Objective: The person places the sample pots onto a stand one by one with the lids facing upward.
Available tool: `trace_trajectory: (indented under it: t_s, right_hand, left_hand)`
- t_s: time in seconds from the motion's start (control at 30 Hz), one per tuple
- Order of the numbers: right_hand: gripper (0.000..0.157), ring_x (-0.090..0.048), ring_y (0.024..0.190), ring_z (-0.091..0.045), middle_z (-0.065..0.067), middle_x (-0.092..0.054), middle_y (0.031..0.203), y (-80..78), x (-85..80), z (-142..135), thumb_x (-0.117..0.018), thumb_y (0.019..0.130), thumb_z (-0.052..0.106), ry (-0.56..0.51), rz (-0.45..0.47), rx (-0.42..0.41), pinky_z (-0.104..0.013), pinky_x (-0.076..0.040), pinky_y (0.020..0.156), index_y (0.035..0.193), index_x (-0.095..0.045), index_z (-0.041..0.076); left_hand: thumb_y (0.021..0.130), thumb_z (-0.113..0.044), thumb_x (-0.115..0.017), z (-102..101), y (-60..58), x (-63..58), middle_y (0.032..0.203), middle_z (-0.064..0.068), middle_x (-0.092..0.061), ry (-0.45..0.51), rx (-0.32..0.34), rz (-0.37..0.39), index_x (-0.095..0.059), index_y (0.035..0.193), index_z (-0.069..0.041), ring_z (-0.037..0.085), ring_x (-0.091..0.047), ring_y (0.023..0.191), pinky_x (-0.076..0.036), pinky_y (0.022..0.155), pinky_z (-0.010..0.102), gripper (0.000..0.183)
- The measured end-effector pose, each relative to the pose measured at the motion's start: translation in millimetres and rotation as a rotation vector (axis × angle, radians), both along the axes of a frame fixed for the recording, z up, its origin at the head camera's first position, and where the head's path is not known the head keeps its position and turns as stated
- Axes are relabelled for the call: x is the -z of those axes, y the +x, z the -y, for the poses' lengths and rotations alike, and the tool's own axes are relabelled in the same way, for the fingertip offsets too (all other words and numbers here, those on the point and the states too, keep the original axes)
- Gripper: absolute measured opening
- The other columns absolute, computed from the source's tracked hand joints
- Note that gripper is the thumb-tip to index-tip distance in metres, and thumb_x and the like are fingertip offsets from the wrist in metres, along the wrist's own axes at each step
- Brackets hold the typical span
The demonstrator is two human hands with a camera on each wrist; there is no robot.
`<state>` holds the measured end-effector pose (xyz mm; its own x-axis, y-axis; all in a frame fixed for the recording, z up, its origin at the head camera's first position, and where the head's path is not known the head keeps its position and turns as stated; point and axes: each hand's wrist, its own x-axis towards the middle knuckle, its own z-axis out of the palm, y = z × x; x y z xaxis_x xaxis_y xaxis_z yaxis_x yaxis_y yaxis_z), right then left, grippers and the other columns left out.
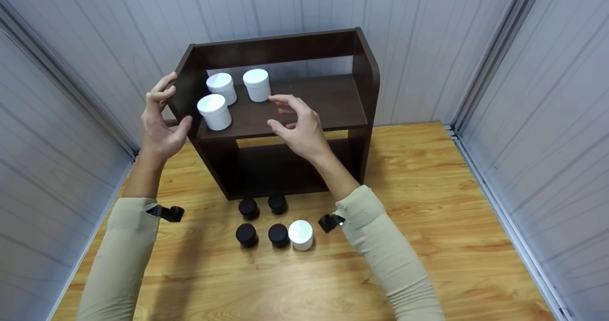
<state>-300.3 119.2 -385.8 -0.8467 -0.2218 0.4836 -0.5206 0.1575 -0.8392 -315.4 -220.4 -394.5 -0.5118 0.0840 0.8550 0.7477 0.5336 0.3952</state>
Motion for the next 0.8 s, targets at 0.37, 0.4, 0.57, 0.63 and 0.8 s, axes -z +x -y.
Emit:
trace_trajectory:
  t_s: [0.37,0.4,0.57,0.63,0.8]
  right_hand:
    - [0.048,-0.073,0.127,-0.043,-0.028,-0.073,0.142,24.5,15.5,-19,-0.083,0.096,0.001,0.029,-0.056,-0.028,-0.019,-0.064,0.088,0.143,-0.071,-0.001]
    - [0.049,-0.073,0.127,-0.041,-0.028,-0.073,0.142,26.8,17.1,-21,-0.083,0.096,0.001,0.031,-0.054,-0.030,-0.019,-0.063,0.089,0.143,-0.071,-0.001]
    - [0.051,-0.073,0.127,-0.029,-0.022,-0.074,0.143,38.5,26.6,-30,-0.085,0.094,0.000,0.067,-0.047,-0.013,-0.022,-0.063,0.090,0.144,-0.072,0.001]
    - [0.051,-0.073,0.126,-0.025,-0.020,-0.074,0.143,42.8,30.5,-34,-0.086,0.094,0.002,0.089,-0.047,-0.007,-0.026,-0.063,0.091,0.143,-0.073,0.003]
    - [0.049,-0.072,0.127,-0.022,-0.016,-0.076,0.140,52.3,38.7,-42,-0.087,0.095,0.006,0.133,-0.036,-0.004,-0.032,-0.064,0.094,0.143,-0.073,0.004]
  left_hand:
    - [0.089,0.010,-0.069,1,0.7,1.7,0.169,0.017,-0.059,0.000,0.004,-0.005,-0.058,0.139,-0.006,0.037,-0.063,0.153,-0.054,0.126,0.050,0.054]
    - [0.089,0.010,-0.069,1,0.7,1.8,0.169,0.017,-0.059,-0.001,0.002,-0.004,-0.058,0.139,-0.006,0.037,-0.063,0.152,-0.054,0.126,0.050,0.054]
    - [0.089,0.010,-0.070,1,0.6,1.4,0.169,0.017,-0.058,-0.002,0.005,0.000,-0.059,0.139,-0.005,0.037,-0.064,0.152,-0.053,0.127,0.050,0.054]
    - [0.089,0.010,-0.070,1,0.5,1.1,0.169,0.016,-0.059,0.000,0.004,0.000,-0.059,0.139,-0.005,0.036,-0.064,0.152,-0.053,0.127,0.049,0.054]
    - [0.088,0.010,-0.070,1,0.1,0.8,0.168,0.016,-0.059,0.004,0.004,-0.007,-0.059,0.138,-0.005,0.036,-0.064,0.152,-0.053,0.127,0.048,0.054]
